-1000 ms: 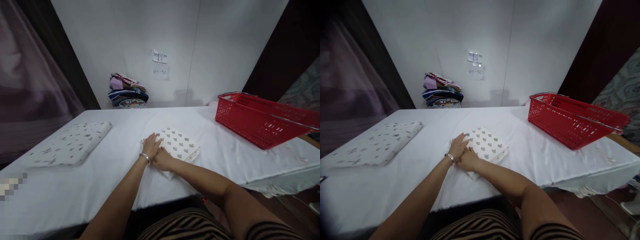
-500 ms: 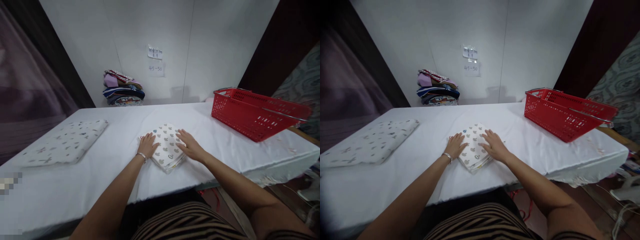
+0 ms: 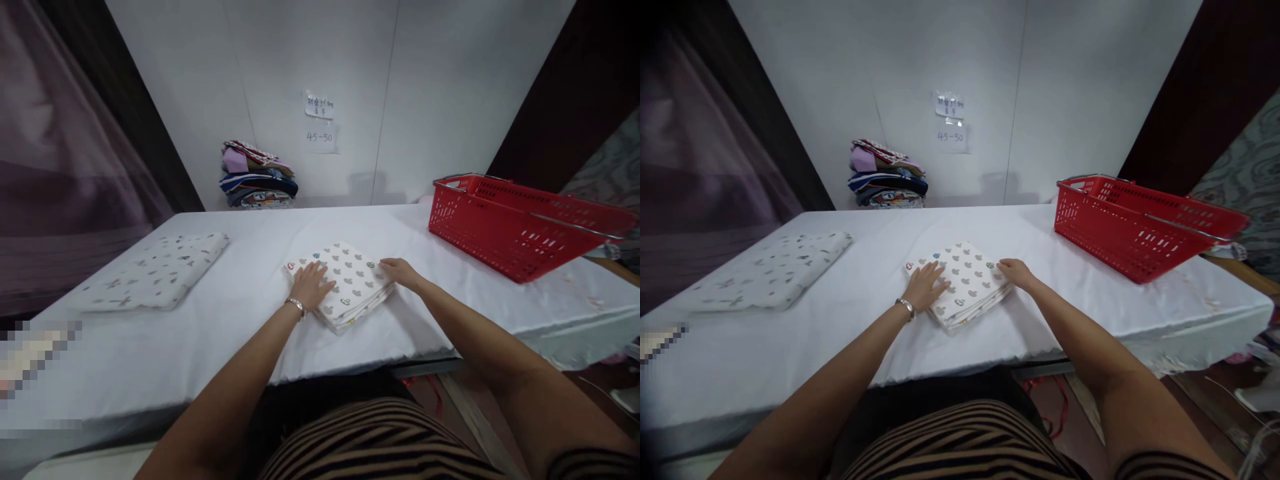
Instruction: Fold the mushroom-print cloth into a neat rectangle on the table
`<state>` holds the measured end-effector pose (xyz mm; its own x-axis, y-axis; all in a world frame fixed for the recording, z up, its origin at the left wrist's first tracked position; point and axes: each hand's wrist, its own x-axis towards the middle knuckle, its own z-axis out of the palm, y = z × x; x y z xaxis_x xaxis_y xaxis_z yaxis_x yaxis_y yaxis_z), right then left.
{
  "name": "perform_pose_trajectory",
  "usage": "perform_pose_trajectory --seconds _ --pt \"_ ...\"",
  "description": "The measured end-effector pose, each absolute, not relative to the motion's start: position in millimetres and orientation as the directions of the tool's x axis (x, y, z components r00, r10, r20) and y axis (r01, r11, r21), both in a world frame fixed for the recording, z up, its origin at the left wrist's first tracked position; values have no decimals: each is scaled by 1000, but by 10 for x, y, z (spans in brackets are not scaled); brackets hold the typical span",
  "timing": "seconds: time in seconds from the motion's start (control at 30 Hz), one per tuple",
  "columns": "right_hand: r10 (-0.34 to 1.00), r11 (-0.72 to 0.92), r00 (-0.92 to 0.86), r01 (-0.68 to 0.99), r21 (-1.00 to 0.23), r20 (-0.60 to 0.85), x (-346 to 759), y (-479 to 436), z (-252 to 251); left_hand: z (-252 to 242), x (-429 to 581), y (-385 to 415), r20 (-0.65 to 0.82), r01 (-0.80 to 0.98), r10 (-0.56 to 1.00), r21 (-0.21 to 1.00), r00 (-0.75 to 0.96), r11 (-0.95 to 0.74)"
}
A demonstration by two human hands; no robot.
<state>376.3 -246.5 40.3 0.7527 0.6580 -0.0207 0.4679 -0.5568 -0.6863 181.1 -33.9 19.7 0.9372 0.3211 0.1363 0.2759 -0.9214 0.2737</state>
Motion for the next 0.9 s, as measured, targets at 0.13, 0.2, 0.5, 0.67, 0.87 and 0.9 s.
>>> perform_pose_trajectory --seconds 0.13,0.2,0.5,0.67,0.87,0.9 --pt "648 -605 747 386 -696 -150 3827 -2424 337 122 1570 -657 189 79 131 262 973 -962" --pt "638 -623 740 335 -707 -212 3858 -2388 317 47 1465 -714 215 49 103 244 971 -969" --pt "599 -641 692 112 -759 -404 3999 -2364 229 -25 1413 -668 248 30 107 295 963 -955" --pt "627 -639 653 118 -760 -425 4018 -2384 288 56 1468 -382 356 295 467 440 810 -848" --pt "735 -530 483 -29 -847 -476 4108 -2233 347 163 1709 198 -19 638 865 684 502 -355" --pt "754 -500 459 -63 -864 -470 4137 -2182 328 176 1754 263 -72 643 856 693 512 -326"
